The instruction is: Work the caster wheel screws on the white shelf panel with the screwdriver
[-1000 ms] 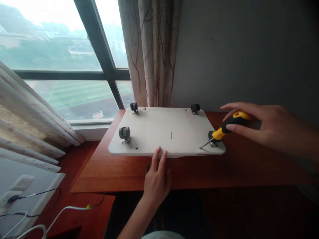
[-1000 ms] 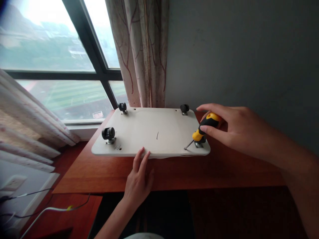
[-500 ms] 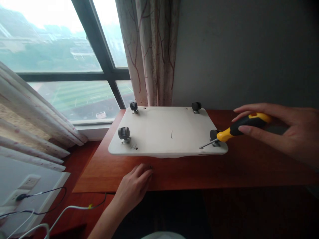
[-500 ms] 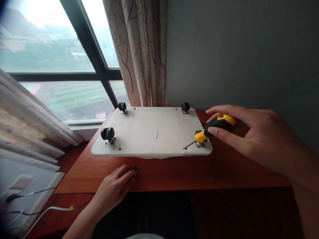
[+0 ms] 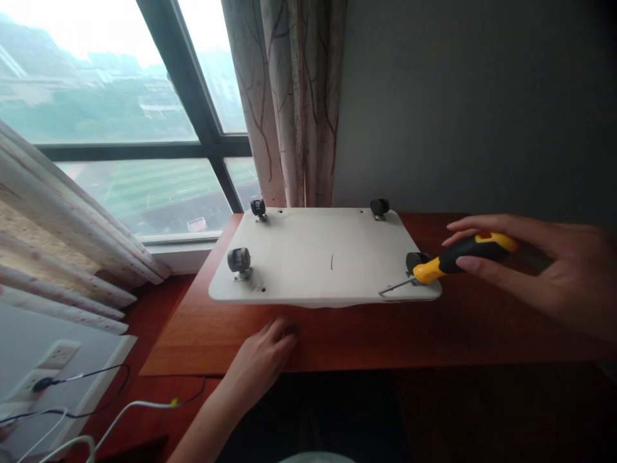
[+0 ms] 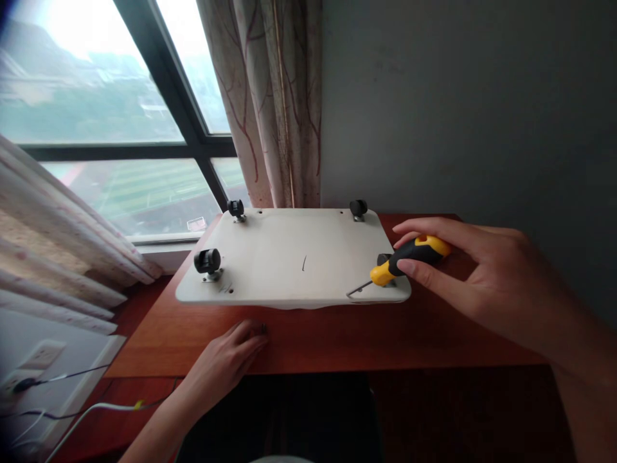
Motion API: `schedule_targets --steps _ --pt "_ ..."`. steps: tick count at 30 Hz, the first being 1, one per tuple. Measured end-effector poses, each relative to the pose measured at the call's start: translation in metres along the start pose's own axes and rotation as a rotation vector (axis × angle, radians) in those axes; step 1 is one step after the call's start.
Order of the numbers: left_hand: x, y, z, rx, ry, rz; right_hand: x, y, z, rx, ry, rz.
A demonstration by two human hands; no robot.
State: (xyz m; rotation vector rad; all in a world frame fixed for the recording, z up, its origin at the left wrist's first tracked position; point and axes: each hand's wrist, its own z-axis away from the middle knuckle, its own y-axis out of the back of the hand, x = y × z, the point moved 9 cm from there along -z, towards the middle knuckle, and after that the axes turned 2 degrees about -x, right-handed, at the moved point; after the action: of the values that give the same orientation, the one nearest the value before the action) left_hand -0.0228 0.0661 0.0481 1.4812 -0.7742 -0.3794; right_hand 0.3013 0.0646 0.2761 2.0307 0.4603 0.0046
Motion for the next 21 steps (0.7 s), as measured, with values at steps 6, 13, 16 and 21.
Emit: schedule_targets --steps 6,13,16,21 --pt "0.001 -0.005 -0.002 -0.024 -0.012 -0.028 0.001 0.0 0.0 0.0 0.009 -0.007" --pt "-0.001 -0.007 -0.003 -0.02 -0.012 -0.071 0.002 -0.001 0.001 -0.006 0.004 0.001" --pt "-0.003 -0.009 -0.003 -0.022 -0.006 -0.073 0.004 -0.001 0.0 -0.008 -0.009 -0.003" --pt "-0.001 -0.011 -0.008 -0.018 -0.002 -0.046 0.002 -0.001 -0.001 -0.002 0.008 -0.017"
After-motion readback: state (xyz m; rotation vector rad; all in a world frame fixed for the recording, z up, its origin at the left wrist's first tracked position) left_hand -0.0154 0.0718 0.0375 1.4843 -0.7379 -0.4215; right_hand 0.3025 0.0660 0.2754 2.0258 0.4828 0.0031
